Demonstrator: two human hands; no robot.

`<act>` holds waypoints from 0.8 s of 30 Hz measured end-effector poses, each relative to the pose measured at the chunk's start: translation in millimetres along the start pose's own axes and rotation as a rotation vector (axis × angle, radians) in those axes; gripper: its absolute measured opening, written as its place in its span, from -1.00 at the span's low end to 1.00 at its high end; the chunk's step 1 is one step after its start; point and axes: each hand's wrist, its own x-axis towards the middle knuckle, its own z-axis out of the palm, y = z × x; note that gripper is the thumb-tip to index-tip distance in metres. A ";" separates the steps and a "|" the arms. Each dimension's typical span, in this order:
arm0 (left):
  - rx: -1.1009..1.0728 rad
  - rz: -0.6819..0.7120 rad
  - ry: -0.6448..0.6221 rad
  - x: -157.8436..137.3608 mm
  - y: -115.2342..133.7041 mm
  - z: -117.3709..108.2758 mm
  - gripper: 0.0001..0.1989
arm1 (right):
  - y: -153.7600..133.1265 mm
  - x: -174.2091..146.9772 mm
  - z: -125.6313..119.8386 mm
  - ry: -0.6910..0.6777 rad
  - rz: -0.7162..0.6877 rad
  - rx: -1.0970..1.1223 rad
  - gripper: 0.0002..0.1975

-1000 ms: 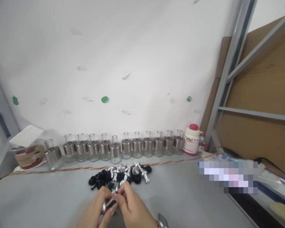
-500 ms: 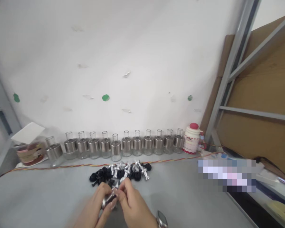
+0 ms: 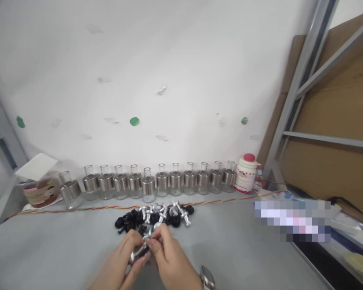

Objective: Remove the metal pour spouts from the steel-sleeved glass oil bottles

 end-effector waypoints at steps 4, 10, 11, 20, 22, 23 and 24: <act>0.017 -0.007 -0.046 -0.3 -1.7 0.4 -0.89 | -0.8 0.8 -2.0 -0.010 0.000 0.008 -0.75; 0.042 0.045 -0.163 3.2 -2.8 -5.6 -0.89 | -2.3 -0.3 -2.2 -0.022 0.014 0.032 -0.76; 0.050 0.062 -0.178 3.4 -3.2 -6.8 -0.89 | -2.0 -0.5 -2.0 -0.029 0.014 0.032 -0.76; 0.118 0.066 -0.197 1.1 -1.7 -7.0 -0.87 | -1.3 -1.3 0.3 0.007 0.015 0.009 -0.76; 0.129 0.055 -0.191 2.5 -0.5 -6.8 -0.87 | -2.5 -1.6 0.8 0.020 0.016 -0.009 -0.76; 0.132 0.049 -0.191 3.2 0.0 -6.7 -0.87 | -2.9 -1.7 1.1 0.024 0.019 -0.014 -0.76; 0.135 0.041 -0.194 3.8 0.3 -6.7 -0.87 | -3.1 -1.8 1.4 0.028 0.023 -0.017 -0.75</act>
